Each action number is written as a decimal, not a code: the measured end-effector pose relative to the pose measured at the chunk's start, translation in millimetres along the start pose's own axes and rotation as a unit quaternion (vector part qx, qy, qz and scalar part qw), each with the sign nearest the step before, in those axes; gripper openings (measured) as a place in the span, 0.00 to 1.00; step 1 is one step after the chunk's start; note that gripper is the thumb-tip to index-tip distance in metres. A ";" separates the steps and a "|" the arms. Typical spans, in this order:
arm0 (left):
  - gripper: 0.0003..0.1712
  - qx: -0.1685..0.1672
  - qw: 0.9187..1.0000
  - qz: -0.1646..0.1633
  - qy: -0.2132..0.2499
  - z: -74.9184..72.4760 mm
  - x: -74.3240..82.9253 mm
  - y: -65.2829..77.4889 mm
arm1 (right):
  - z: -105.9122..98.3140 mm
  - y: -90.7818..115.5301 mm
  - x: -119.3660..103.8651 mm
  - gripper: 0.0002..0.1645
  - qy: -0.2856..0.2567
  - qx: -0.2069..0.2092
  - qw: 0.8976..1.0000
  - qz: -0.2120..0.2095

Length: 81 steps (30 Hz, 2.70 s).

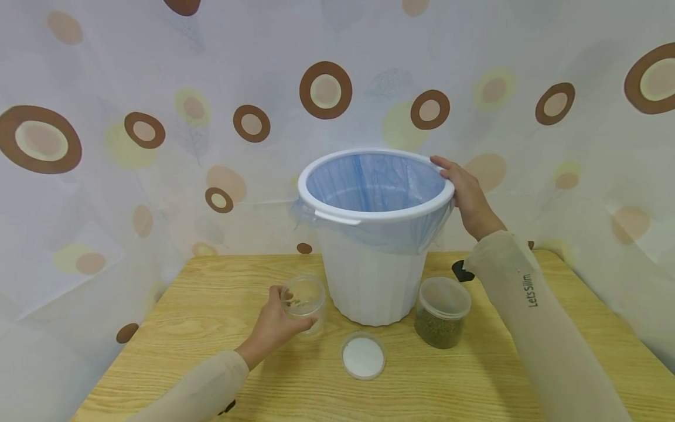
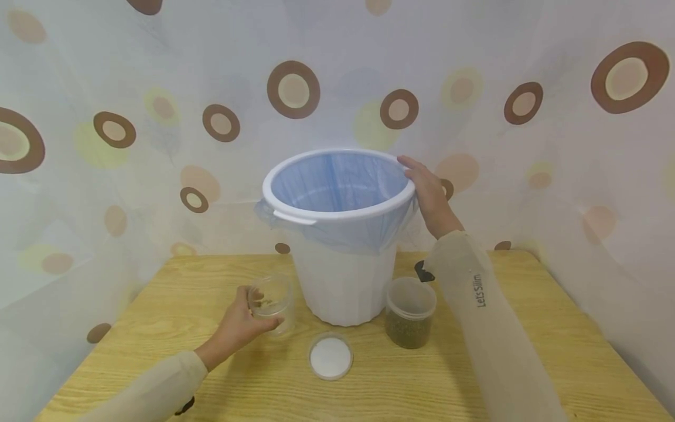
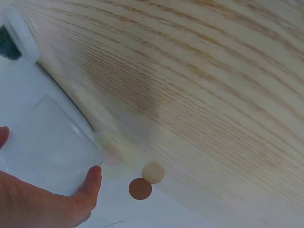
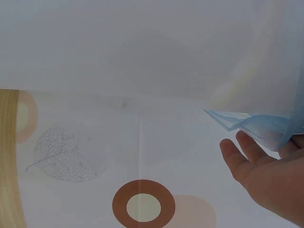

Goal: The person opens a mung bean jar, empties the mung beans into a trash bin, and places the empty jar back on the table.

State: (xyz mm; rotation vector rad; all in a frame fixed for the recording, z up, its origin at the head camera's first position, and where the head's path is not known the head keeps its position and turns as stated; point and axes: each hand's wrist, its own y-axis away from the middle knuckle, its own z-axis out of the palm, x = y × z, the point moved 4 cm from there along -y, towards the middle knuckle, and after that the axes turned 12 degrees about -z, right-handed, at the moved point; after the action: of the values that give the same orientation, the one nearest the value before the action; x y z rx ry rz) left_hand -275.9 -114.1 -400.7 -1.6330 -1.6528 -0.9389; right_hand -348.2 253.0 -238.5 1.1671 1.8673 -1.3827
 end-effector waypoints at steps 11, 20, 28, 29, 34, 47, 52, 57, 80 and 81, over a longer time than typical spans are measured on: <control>0.47 -0.005 1.000 -0.011 -0.028 7.1 -3.4 -3.3 | 1.7 -2.8 -0.1 0.31 -0.006 0.002 1.000 0.015; 0.47 -0.010 0.999 -0.020 -0.033 9.7 -4.8 -4.3 | 2.1 -2.5 0.3 0.31 -0.001 0.001 1.000 0.026; 0.47 -0.017 0.999 -0.024 -0.033 11.5 -7.4 -5.2 | 2.5 -2.3 0.0 0.31 -0.005 -0.001 1.000 0.024; 0.47 -0.017 0.999 -0.024 -0.034 11.8 -7.4 -5.1 | 2.4 -2.4 -0.3 0.31 -0.006 -0.002 1.000 0.024; 0.47 -0.018 0.999 -0.029 -0.031 12.8 -7.7 -4.0 | 2.0 -2.3 0.0 0.31 -0.006 0.001 1.000 0.022; 0.48 -0.017 0.999 -0.036 -0.032 14.8 -9.3 -7.7 | 0.3 -0.7 -0.8 0.31 -0.009 0.002 1.000 0.008; 0.52 -0.019 0.999 -0.042 -0.028 15.6 -8.4 -7.1 | -0.7 0.8 -0.1 0.31 -0.013 0.002 1.000 0.007; 0.57 -0.024 0.999 -0.044 -0.015 13.7 -6.8 -4.5 | 0.1 -0.2 -0.1 0.32 -0.019 -0.008 1.000 0.001; 0.61 0.012 1.000 0.021 0.005 -8.7 19.6 8.4 | -5.0 3.8 -2.2 0.37 -0.009 0.056 0.998 -0.009; 0.61 0.015 1.000 0.026 0.002 -9.2 21.3 10.2 | -5.2 4.8 -2.7 0.38 -0.002 0.060 0.998 -0.011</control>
State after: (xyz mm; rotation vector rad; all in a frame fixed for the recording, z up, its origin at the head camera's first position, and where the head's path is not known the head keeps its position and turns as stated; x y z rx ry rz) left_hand -267.0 -110.1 -377.3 -1.6466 -1.6059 -0.8871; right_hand -342.3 257.6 -236.9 1.2034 1.8209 -1.5272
